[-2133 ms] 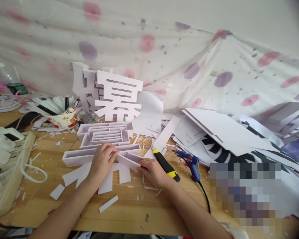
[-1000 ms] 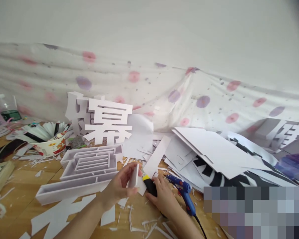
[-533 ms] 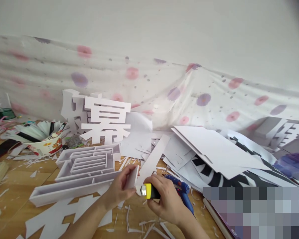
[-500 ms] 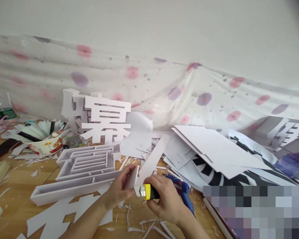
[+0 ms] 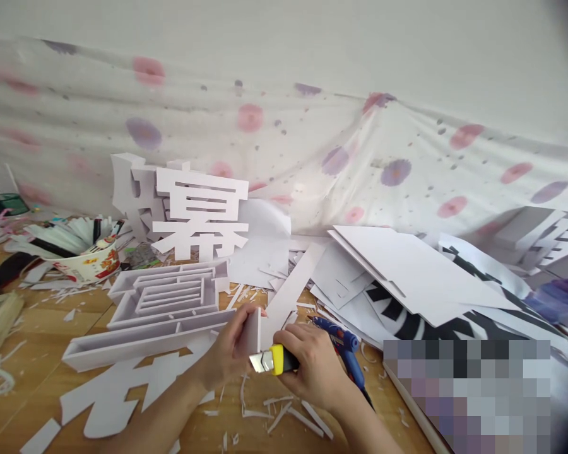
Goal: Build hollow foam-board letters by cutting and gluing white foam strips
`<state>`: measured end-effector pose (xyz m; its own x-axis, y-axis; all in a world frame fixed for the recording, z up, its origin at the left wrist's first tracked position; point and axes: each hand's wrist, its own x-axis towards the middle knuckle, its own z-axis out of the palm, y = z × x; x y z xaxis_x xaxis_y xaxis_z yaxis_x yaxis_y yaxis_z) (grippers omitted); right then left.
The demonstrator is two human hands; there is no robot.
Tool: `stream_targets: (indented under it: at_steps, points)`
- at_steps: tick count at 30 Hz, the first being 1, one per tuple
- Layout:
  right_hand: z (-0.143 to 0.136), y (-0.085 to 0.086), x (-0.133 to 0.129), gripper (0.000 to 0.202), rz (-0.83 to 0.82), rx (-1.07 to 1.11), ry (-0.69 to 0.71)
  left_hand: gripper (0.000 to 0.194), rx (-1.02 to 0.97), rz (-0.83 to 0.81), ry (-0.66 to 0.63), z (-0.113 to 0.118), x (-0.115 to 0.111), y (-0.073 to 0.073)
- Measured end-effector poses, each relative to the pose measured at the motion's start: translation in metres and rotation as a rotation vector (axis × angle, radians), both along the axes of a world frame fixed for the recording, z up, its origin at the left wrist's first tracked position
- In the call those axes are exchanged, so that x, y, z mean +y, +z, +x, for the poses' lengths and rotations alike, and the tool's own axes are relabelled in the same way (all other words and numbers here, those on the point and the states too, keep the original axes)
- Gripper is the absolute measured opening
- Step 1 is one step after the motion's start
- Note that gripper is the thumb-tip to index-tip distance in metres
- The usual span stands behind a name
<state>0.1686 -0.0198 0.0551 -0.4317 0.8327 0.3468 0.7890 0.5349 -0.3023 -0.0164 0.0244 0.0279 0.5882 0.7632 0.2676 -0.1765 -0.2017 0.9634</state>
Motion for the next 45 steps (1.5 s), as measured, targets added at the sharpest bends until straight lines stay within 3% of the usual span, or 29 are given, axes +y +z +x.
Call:
stream_targets:
  at_steps: [12,20,27,37,45]
  points:
    - [0.002,-0.001,-0.002,0.017,0.043,-0.019,-0.019,0.061,0.058,-0.032,0.035,0.002,-0.007,0.002]
    - [0.002,-0.002,-0.003,0.011,0.010,-0.011,-0.023,0.044,0.146,0.040,0.088,0.006,-0.012,0.011]
    - [0.002,-0.002,-0.004,0.009,0.020,-0.004,-0.018,0.044,0.189,0.048,0.097,0.005,-0.013,0.012]
    - [0.017,-0.009,0.004,0.013,0.029,0.106,-0.087,0.038,0.281,0.207,0.129,0.015,-0.025,0.016]
    - [0.009,-0.003,-0.004,0.008,0.028,0.046,0.071,0.049,0.192,0.138,0.105,0.010,-0.020,0.005]
